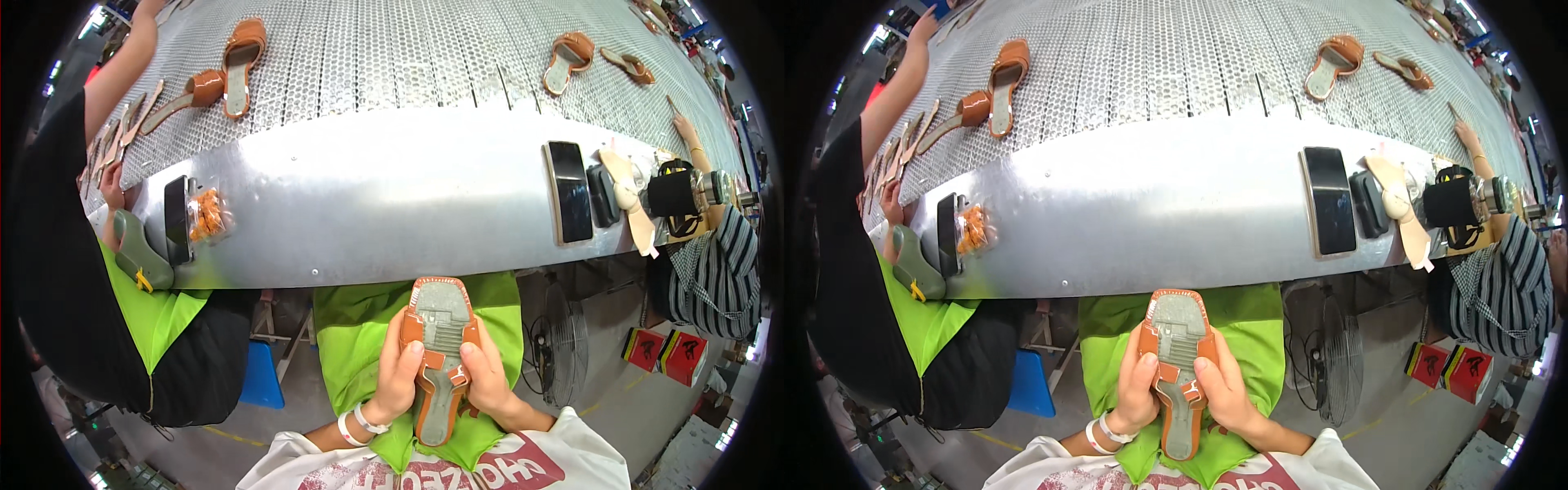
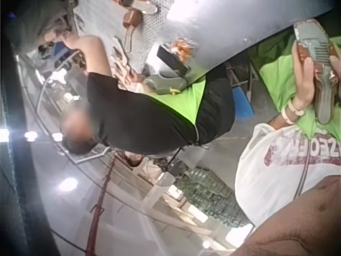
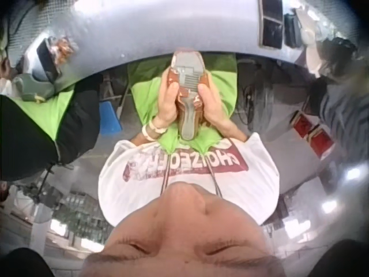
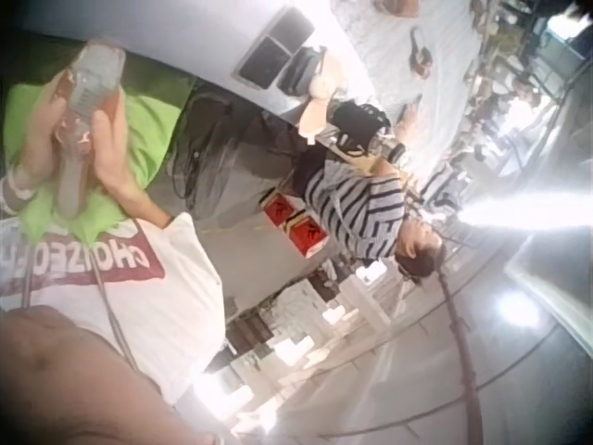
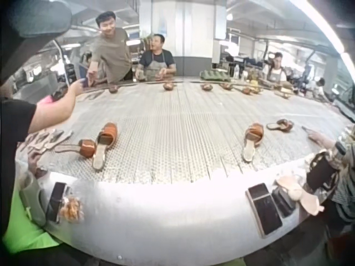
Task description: The person assembles brown leather sandals by fitting the upper straps onto green shoe lasts. They repeatedly pick up a sandal upper, stretch it over the last, and press the edges to secure the fit. The process is repeated for multiple units on a perforated metal workbench.
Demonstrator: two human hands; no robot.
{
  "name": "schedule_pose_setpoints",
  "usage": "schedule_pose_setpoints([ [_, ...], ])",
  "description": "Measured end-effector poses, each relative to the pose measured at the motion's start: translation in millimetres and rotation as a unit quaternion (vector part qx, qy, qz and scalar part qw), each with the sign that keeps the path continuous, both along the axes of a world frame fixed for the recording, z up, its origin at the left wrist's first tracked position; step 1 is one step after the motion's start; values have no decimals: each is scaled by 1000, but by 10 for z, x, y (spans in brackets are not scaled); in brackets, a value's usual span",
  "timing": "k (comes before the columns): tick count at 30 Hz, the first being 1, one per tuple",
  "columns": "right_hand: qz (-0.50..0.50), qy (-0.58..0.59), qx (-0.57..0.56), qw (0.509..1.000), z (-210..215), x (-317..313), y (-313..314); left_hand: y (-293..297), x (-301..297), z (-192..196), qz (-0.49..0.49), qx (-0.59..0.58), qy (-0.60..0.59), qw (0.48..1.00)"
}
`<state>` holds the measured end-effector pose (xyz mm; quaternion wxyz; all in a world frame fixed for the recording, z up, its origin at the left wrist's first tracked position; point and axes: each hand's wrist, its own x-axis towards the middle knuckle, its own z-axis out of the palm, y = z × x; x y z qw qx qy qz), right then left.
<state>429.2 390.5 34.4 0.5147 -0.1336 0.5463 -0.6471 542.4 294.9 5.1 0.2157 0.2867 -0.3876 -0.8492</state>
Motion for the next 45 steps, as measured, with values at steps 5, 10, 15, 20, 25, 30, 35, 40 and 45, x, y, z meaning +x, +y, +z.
schedule_pose_setpoints([
  [5, -31, -108, -20, 993, -36, -7, -20, -66, -34, 63, 1, 30, 0, 1000],
  [10, -18, -72, -43, 996, -115, 91, 41, -48, 13, 44, 28, 39, 21, 999],
  [15, 2, 91, -16, 996, -90, 104, -15, -26, 9, 3, 12, -145, -82, 986],
  [20, -24, -79, -50, 995, -145, 75, 70, -7, 23, -48, 16, 24, 16, 999],
  [25, 21, 71, -48, 996, -192, 143, 153, 59, 90, -108, -8, -47, -4, 999],
  [30, 31, 128, -40, 991, -181, 88, 77, 6, 32, -116, -2, -137, -31, 990],
  [35, 29, -24, -106, 994, -275, 75, 128, -75, 123, -185, -46, 9, 49, 998],
  [40, 51, 51, -85, 994, -291, 50, 127, -75, 105, -155, -49, -55, 1, 997],
  [45, 62, 25, -112, 991, -311, 8, 191, -50, 117, -181, -50, -11, 55, 997],
])
